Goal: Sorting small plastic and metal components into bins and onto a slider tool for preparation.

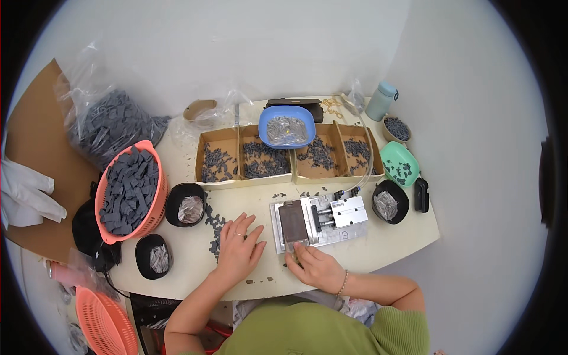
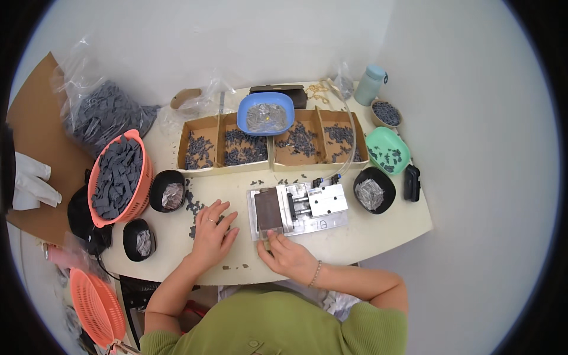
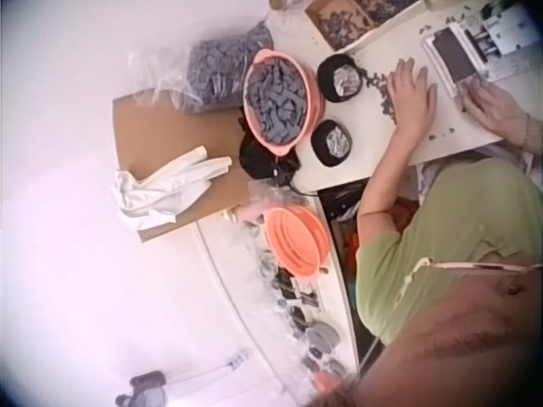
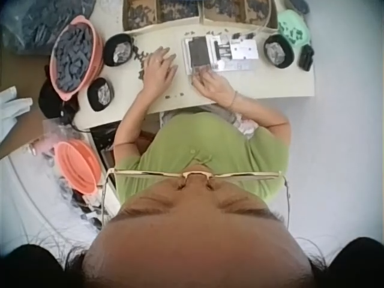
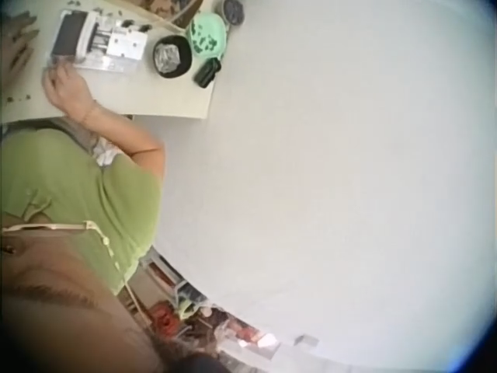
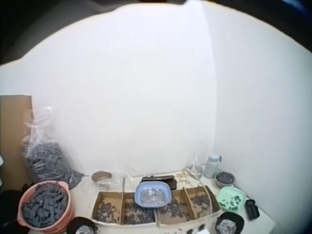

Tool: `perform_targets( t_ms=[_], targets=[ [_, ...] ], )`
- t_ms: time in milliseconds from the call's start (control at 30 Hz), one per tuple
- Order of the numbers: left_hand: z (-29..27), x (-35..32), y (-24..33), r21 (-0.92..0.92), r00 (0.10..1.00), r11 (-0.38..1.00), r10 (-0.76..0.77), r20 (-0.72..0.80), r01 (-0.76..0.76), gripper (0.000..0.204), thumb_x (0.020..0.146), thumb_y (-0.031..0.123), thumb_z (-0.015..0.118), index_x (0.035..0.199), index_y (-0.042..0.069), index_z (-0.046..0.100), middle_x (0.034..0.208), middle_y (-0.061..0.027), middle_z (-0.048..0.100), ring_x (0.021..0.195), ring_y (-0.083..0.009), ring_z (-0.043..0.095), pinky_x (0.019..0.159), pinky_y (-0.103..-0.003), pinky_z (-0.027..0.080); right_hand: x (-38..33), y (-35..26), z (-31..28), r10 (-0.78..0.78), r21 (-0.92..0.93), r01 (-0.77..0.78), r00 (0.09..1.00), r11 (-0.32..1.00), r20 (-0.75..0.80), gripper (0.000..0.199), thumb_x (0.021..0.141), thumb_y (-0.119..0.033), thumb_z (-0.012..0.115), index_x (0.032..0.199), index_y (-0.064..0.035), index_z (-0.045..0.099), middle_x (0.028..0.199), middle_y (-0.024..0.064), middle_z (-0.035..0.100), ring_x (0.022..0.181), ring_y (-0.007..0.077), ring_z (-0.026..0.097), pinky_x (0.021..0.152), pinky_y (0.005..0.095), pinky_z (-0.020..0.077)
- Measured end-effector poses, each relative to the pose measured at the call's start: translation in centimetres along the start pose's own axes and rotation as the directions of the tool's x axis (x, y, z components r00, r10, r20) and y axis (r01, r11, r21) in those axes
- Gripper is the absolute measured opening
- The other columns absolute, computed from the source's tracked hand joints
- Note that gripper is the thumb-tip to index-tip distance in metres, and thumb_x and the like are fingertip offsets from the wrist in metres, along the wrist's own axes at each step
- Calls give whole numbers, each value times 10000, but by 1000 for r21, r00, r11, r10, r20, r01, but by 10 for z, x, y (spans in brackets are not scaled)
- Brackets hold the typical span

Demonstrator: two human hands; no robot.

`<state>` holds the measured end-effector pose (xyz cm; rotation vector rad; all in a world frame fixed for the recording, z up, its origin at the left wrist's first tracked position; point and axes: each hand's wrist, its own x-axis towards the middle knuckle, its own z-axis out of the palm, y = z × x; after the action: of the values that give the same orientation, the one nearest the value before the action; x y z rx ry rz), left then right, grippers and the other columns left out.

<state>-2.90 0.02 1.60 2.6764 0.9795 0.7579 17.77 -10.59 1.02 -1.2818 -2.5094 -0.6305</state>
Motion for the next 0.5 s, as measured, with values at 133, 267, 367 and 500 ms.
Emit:
perform_targets(
  t_ms=[133, 267, 367, 500],
  targets=[
    [4, -9, 3, -11, 1000, 1000, 11, -6, -11, 299, 800, 151, 661, 1076, 39, 628, 1240, -152, 516, 1220, -339, 448, 1004, -502, 316, -1, 24, 3, -5, 184, 29, 992, 982, -130, 279, 759, -125, 567, 1030, -97, 627, 1021, 67, 655, 956, 172, 588, 791, 298, 478],
    [13, -11, 11, -63, 996, 994, 92, 4, -91, 278, 803, 117, 644, 1061, 16, 631, 1203, -147, 564, 1173, -331, 502, 964, -449, 381, 19, 58, 0, 146, 263, -50, 922, 963, -359, 250, 723, -96, 656, 971, -125, 637, 961, 25, 657, 845, 164, 610, 735, 335, 471],
    [21, -4, 24, -56, 981, 980, 192, 8, -192, 262, 798, 110, 640, 1023, -23, 637, 1174, -154, 597, 1121, -328, 551, 894, -397, 456, 59, 98, 7, 574, 655, -371, 810, 659, -118, 313, 818, -66, 633, 1120, -54, 549, 900, 90, 639, 778, 224, 618, 693, 341, 483],
    [33, 8, 38, 167, 971, 957, 235, 47, -239, 273, 759, 91, 623, 995, -47, 642, 1125, -173, 619, 1043, -329, 600, 834, -394, 493, 87, 138, 48, 602, 771, -456, 789, 445, 119, 547, 886, -64, 573, 1363, -48, 308, 977, 155, 612, 843, 245, 629, 738, 333, 507]
  ],
)
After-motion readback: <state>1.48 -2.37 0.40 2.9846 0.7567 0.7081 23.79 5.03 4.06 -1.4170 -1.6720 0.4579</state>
